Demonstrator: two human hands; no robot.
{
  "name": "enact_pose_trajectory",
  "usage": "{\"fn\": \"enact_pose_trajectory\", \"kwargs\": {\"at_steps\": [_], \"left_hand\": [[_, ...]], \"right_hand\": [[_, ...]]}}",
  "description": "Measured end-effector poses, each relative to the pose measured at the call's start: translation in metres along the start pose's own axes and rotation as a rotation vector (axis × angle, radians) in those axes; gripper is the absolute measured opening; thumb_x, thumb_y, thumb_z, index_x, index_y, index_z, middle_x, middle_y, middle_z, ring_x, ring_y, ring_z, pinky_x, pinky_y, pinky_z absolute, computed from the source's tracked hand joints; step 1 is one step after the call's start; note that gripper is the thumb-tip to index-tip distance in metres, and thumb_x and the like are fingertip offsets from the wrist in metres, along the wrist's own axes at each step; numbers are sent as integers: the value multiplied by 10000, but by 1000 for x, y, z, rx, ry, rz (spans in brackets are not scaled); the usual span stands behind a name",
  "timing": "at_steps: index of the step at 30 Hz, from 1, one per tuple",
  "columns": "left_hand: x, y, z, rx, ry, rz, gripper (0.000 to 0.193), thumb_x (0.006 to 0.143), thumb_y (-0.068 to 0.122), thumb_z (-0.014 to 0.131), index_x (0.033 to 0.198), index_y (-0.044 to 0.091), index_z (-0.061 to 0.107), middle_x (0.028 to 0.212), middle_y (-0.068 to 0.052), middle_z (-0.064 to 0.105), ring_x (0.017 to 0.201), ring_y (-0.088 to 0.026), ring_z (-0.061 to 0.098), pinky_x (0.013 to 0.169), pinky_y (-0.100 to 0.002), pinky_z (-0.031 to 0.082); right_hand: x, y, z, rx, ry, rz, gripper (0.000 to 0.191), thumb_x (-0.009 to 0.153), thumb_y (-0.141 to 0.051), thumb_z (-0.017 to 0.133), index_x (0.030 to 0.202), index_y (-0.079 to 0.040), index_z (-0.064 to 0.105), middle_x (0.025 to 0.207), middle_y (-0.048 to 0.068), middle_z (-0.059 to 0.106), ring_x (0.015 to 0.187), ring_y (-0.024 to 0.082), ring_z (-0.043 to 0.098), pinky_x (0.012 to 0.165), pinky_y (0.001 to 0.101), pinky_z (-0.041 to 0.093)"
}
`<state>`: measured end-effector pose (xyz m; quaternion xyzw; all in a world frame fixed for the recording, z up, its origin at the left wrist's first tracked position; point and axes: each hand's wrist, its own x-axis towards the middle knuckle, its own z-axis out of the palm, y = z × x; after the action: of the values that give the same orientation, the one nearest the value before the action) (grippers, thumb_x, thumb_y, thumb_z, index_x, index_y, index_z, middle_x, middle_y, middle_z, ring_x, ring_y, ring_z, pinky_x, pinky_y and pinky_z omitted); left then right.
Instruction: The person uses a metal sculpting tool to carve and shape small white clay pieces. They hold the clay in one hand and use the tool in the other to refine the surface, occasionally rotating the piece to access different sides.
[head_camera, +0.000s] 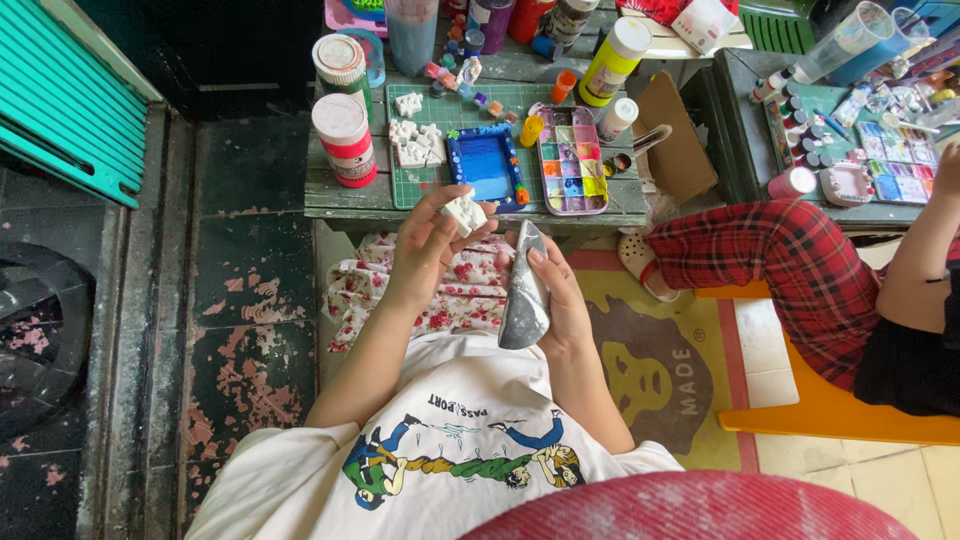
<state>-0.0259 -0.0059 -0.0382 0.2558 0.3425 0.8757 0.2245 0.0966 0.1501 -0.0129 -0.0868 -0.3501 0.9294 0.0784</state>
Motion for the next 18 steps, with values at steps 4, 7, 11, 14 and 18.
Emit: {"fn": "enact_pose_trajectory", "kwargs": {"at_steps": [4,7,11,14,18], "left_hand": [[-5,1,3,-79,17,-73,430,1086,336,614,1411,71,522,1332,-230,669,1211,-300,700,1108,-440,546],[-5,2,4,-148,9,-129,436,1059,318,652,1405,84,526,1350,-237,659,1217,-302,690,1099,-434,548],[-5,4,3,-127,-21,-176,498,1003,244,728,1429,100,512,1383,-221,630,1243,-286,664,1095,-409,546],[-6,4,1,-110,-48,-185,538,976,196,758,1438,107,498,1393,-217,615,1254,-281,658,1085,-403,549],[-6,4,2,-200,-42,-210,523,997,252,738,1436,77,515,1362,-258,640,1201,-289,689,1055,-398,559]], "right_hand": [[1,3,-12,-22,49,-33,333,1039,-134,629,1342,-7,572,1061,163,702,918,201,724,837,330,607],[4,5,-15,-38,98,-51,354,1016,-126,621,1348,-15,572,1067,149,712,939,184,727,857,344,615],[4,6,-13,-34,121,-59,356,1003,-108,618,1344,-18,571,1092,123,716,962,172,729,850,347,618],[4,5,-11,-31,112,-65,347,1007,-102,620,1340,-17,570,1092,124,713,964,174,730,847,351,619],[2,6,-10,-29,115,-92,332,1006,-83,625,1327,-14,573,1083,127,711,958,184,730,836,356,620]]}}
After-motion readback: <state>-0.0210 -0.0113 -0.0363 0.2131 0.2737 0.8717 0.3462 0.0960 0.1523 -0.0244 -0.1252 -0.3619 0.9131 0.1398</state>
